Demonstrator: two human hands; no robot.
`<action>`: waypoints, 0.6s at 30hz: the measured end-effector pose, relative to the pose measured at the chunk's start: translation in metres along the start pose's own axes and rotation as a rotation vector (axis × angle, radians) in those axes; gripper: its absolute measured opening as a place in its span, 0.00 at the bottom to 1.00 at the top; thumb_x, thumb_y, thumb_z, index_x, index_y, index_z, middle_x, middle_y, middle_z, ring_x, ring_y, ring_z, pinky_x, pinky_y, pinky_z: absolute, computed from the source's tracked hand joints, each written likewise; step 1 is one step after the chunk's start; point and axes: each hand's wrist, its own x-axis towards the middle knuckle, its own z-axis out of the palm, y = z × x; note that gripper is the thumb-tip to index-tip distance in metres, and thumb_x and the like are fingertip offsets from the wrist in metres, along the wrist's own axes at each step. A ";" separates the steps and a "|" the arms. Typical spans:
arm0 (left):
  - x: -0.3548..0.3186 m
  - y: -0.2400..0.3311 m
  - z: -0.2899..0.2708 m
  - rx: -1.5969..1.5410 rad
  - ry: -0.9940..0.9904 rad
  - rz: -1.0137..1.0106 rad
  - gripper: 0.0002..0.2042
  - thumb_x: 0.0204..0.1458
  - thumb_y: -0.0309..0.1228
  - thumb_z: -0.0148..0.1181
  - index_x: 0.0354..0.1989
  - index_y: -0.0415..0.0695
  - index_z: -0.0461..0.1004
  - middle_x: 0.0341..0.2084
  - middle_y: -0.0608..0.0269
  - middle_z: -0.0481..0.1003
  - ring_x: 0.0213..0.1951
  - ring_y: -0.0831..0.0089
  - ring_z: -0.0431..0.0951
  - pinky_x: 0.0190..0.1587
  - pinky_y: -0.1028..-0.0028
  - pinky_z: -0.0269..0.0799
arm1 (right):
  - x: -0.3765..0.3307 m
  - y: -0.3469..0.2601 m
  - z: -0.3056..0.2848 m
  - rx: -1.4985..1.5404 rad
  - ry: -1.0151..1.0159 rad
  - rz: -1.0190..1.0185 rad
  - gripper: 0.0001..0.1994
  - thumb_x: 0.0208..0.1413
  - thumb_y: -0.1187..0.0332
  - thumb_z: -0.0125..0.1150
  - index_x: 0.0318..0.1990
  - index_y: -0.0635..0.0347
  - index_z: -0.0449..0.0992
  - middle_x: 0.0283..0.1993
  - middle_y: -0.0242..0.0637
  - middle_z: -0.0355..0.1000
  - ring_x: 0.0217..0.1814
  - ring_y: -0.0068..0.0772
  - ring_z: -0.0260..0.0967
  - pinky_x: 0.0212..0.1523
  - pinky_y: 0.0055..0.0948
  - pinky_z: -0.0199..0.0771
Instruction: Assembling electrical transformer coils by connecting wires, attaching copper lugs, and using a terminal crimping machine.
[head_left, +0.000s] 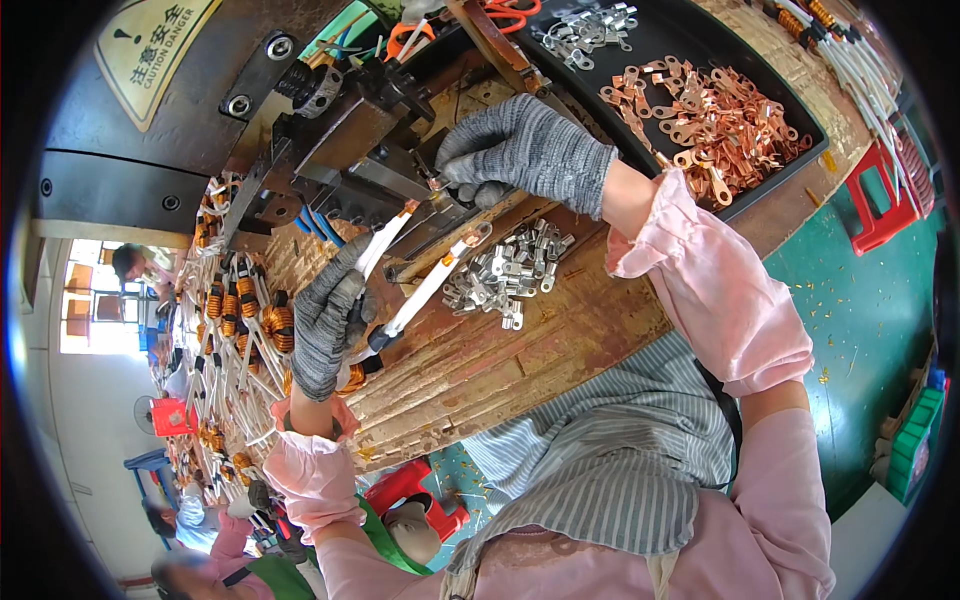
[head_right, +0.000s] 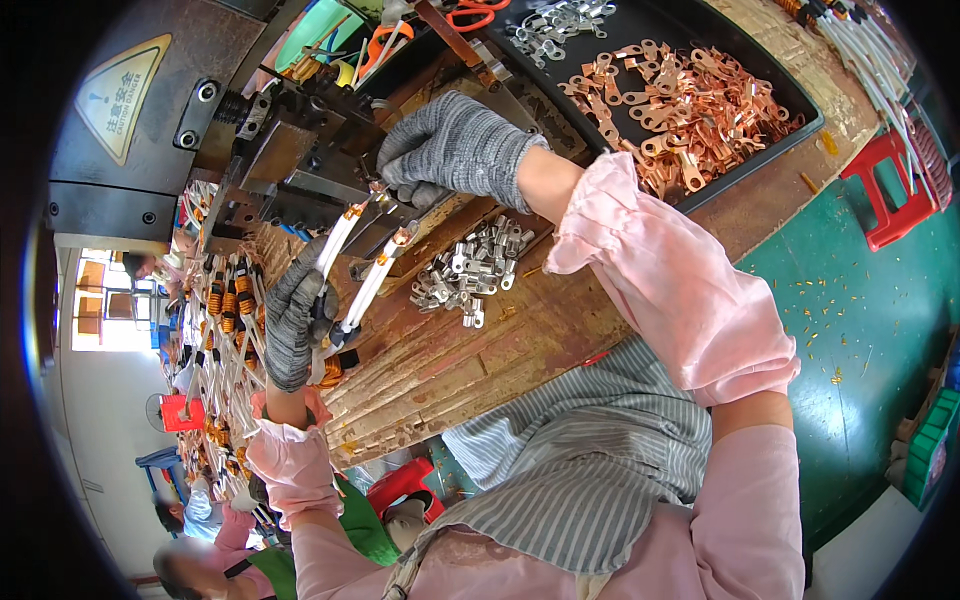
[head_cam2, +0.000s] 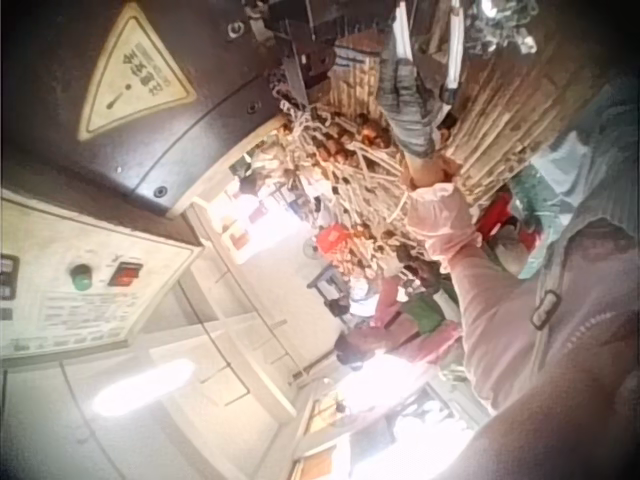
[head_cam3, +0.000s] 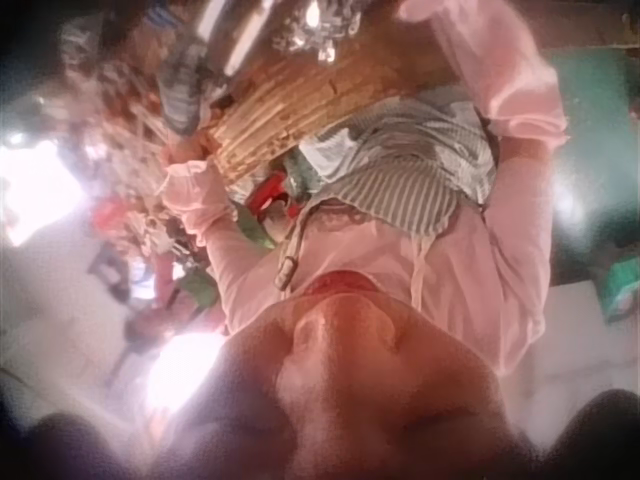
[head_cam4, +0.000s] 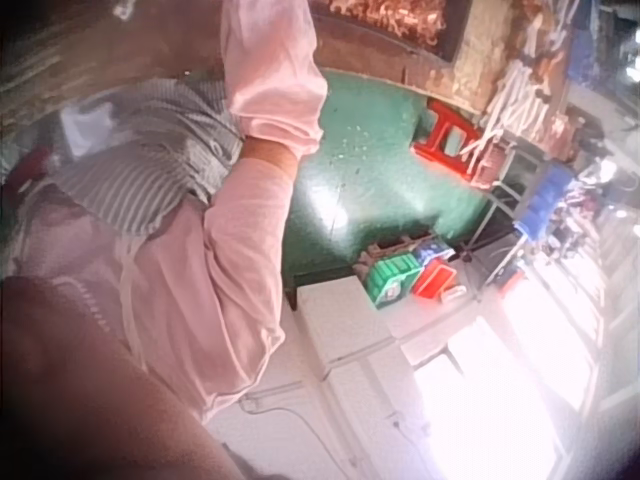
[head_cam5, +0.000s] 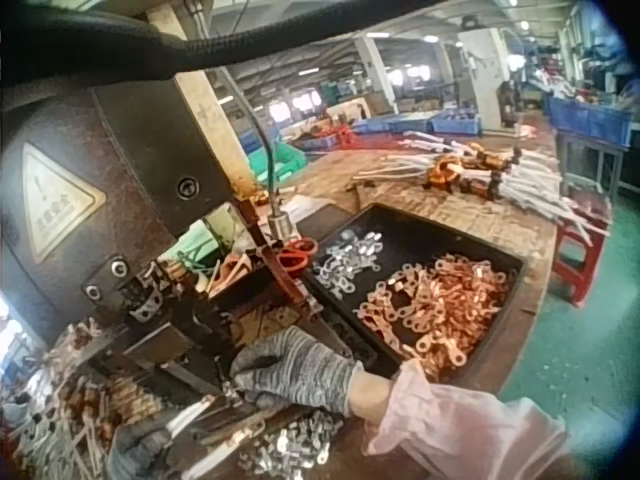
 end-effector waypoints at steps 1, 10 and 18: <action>0.000 0.000 0.001 -0.005 0.010 -0.001 0.20 0.53 0.37 0.48 0.53 0.41 0.63 0.14 0.71 0.65 0.11 0.89 0.56 0.13 0.87 0.48 | 0.000 0.000 0.000 0.004 0.009 0.008 0.10 0.47 0.71 0.60 0.36 0.67 0.74 0.28 0.39 0.73 0.27 0.24 0.71 0.26 0.17 0.74; 0.001 0.005 0.002 0.016 0.016 -0.024 0.19 0.54 0.36 0.47 0.52 0.42 0.63 0.14 0.72 0.65 0.10 0.90 0.56 0.12 0.88 0.48 | 0.005 0.000 0.002 -0.073 0.045 0.026 0.10 0.47 0.72 0.60 0.36 0.68 0.74 0.29 0.40 0.73 0.28 0.25 0.72 0.26 0.17 0.75; 0.000 0.008 0.001 -0.013 0.009 -0.052 0.19 0.53 0.35 0.48 0.52 0.41 0.64 0.15 0.71 0.66 0.12 0.89 0.56 0.14 0.87 0.49 | 0.007 0.002 0.001 -0.088 0.037 0.009 0.11 0.46 0.72 0.60 0.37 0.68 0.74 0.30 0.39 0.73 0.28 0.25 0.72 0.27 0.17 0.75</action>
